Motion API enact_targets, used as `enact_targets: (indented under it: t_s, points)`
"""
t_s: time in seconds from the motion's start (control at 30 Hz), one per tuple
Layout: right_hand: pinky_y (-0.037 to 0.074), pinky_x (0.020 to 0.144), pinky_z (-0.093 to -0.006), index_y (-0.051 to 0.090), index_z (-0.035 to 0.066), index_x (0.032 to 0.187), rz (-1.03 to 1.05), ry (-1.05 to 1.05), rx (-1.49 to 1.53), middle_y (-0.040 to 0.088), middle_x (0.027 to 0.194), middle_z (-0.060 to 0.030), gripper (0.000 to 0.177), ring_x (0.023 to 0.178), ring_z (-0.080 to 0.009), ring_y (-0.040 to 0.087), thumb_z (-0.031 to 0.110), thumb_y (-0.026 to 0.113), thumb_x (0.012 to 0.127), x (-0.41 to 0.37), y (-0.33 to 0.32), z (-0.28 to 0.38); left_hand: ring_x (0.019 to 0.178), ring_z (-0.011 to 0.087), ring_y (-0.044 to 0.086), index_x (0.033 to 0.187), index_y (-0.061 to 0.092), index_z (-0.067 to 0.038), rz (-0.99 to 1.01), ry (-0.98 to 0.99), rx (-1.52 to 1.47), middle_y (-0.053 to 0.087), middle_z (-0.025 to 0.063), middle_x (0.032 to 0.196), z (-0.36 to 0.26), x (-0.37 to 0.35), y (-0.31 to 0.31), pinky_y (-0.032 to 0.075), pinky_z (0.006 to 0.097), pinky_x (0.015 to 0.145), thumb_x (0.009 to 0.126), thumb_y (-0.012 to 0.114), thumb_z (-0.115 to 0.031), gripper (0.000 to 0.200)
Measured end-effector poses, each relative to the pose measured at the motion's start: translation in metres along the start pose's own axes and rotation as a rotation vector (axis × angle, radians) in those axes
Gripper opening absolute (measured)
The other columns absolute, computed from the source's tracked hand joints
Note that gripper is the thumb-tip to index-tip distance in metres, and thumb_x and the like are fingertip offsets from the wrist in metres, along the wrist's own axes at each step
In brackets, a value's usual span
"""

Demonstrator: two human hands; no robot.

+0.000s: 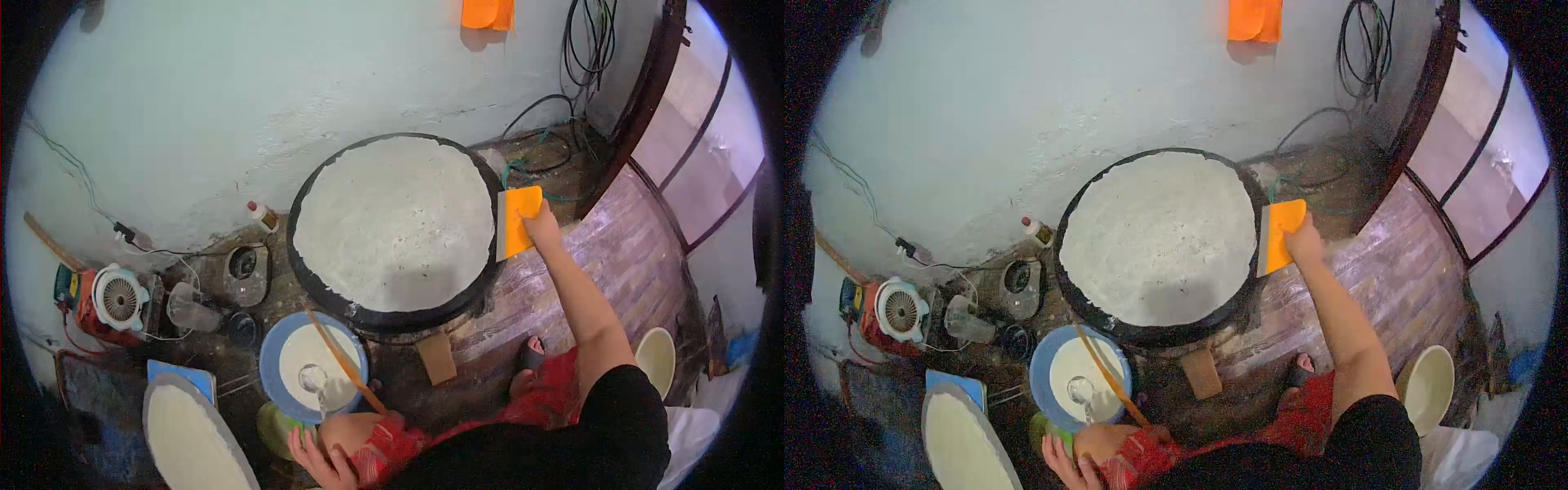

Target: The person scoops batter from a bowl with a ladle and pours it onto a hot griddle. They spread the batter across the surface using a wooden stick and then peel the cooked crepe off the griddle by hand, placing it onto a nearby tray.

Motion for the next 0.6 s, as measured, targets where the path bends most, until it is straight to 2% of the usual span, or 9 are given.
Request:
enact_targets:
  t_s: [0.03, 0.07, 0.17, 0.2, 0.27, 0.4, 0.47, 0.53, 0.6]
  points:
    - [0.044, 0.075, -0.0423, 0.039, 0.006, 0.117, 0.013, -0.017, -0.026, 0.059, 0.092, -0.0182, 0.059, 0.088, -0.0356, 0.055, 0.034, 0.061, 0.07, 0.008, 0.008, 0.004, 0.108, 0.0372, 0.039, 0.118, 0.039, 0.004, 0.111, -0.131, -0.157, 0.035, 0.0273, 0.12, 0.011, -0.009, 0.017, 0.031, 0.0477, 0.09, 0.088, 0.04, -0.022, 0.039]
    - [0.044, 0.075, -0.0423, 0.039, 0.006, 0.117, 0.019, -0.016, -0.032, 0.059, 0.092, -0.0182, 0.059, 0.088, -0.0356, 0.055, 0.034, 0.061, 0.07, 0.02, 0.014, 0.009, 0.108, 0.0372, 0.039, 0.118, 0.039, 0.004, 0.119, -0.135, -0.158, 0.035, 0.0273, 0.12, 0.019, -0.016, 0.027, 0.031, 0.0477, 0.09, 0.088, 0.04, -0.022, 0.039]
    - [0.044, 0.073, -0.0437, 0.039, 0.005, 0.116, -0.064, 0.063, -0.214, 0.059, 0.09, -0.0182, 0.059, 0.087, -0.0343, 0.056, 0.037, 0.06, 0.071, 0.056, 0.015, 0.027, 0.109, 0.0426, 0.035, 0.12, 0.037, 0.002, 0.021, 0.167, -0.002, 0.036, 0.0264, 0.12, 0.01, -0.019, 0.044, 0.033, 0.0485, 0.087, 0.087, 0.041, -0.022, 0.041]
    - [0.045, 0.072, -0.0437, 0.04, 0.005, 0.114, -0.056, 0.013, -0.217, 0.059, 0.089, -0.0186, 0.058, 0.086, -0.0345, 0.056, 0.036, 0.061, 0.07, 0.066, 0.022, 0.043, 0.109, 0.0426, 0.035, 0.12, 0.037, 0.002, 0.022, 0.163, -0.002, 0.036, 0.0264, 0.12, 0.005, -0.009, 0.043, 0.033, 0.0485, 0.087, 0.087, 0.041, -0.022, 0.041]
    - [0.045, 0.071, -0.0436, 0.042, 0.004, 0.112, -0.041, -0.039, -0.225, 0.059, 0.088, -0.0191, 0.056, 0.084, -0.0347, 0.057, 0.034, 0.061, 0.069, 0.095, 0.037, 0.058, 0.108, 0.042, 0.037, 0.118, 0.04, 0.002, 0.082, -0.095, -0.156, 0.036, 0.026, 0.12, 0.017, 0.01, 0.047, 0.036, 0.0481, 0.085, 0.087, 0.044, -0.023, 0.041]
    - [0.045, 0.072, -0.0427, 0.044, 0.006, 0.111, -0.01, 0.126, -0.284, 0.057, 0.097, -0.0167, 0.053, 0.09, -0.032, 0.055, 0.039, 0.058, 0.071, 0.144, 0.052, 0.07, 0.109, 0.0411, 0.037, 0.118, 0.041, 0.003, 0.166, -0.048, -0.161, 0.036, 0.0256, 0.122, 0.03, 0.01, 0.071, 0.034, 0.0475, 0.087, 0.087, 0.044, -0.029, 0.045]
    - [0.045, 0.072, -0.0425, 0.046, 0.011, 0.111, 0.033, -0.068, -0.349, 0.057, 0.1, -0.0141, 0.049, 0.092, -0.0302, 0.055, 0.038, 0.058, 0.072, 0.164, 0.076, 0.104, 0.109, 0.0411, 0.037, 0.118, 0.041, 0.003, 0.189, -0.066, -0.204, 0.035, 0.0254, 0.122, 0.029, 0.022, 0.076, 0.034, 0.0476, 0.088, 0.087, 0.044, -0.03, 0.046]
    - [0.045, 0.073, -0.041, 0.047, 0.016, 0.111, -0.076, -0.149, -0.352, 0.057, 0.101, -0.0117, 0.046, 0.093, -0.0286, 0.055, 0.038, 0.058, 0.072, 0.187, 0.084, 0.109, 0.109, 0.0412, 0.038, 0.118, 0.041, 0.004, 0.24, -0.04, -0.173, 0.036, 0.0243, 0.122, 0.03, 0.032, 0.084, 0.033, 0.048, 0.088, 0.087, 0.043, -0.031, 0.047]
    - [0.044, 0.077, -0.0387, 0.046, 0.02, 0.116, 0.087, 0.073, -0.387, 0.057, 0.104, -0.0115, 0.049, 0.095, -0.0275, 0.055, 0.034, 0.06, 0.071, 0.207, 0.089, 0.113, 0.109, 0.0409, 0.038, 0.118, 0.041, 0.004, 0.24, -0.051, -0.168, 0.037, 0.0236, 0.121, 0.03, 0.041, 0.085, 0.033, 0.0484, 0.088, 0.087, 0.043, -0.03, 0.046]
Point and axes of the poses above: each hand's wrist, its own x-axis towards the middle knuckle, its own y-axis out of the palm, z = x × y, the point moved 9 cm from there along x, towards the middle knuckle
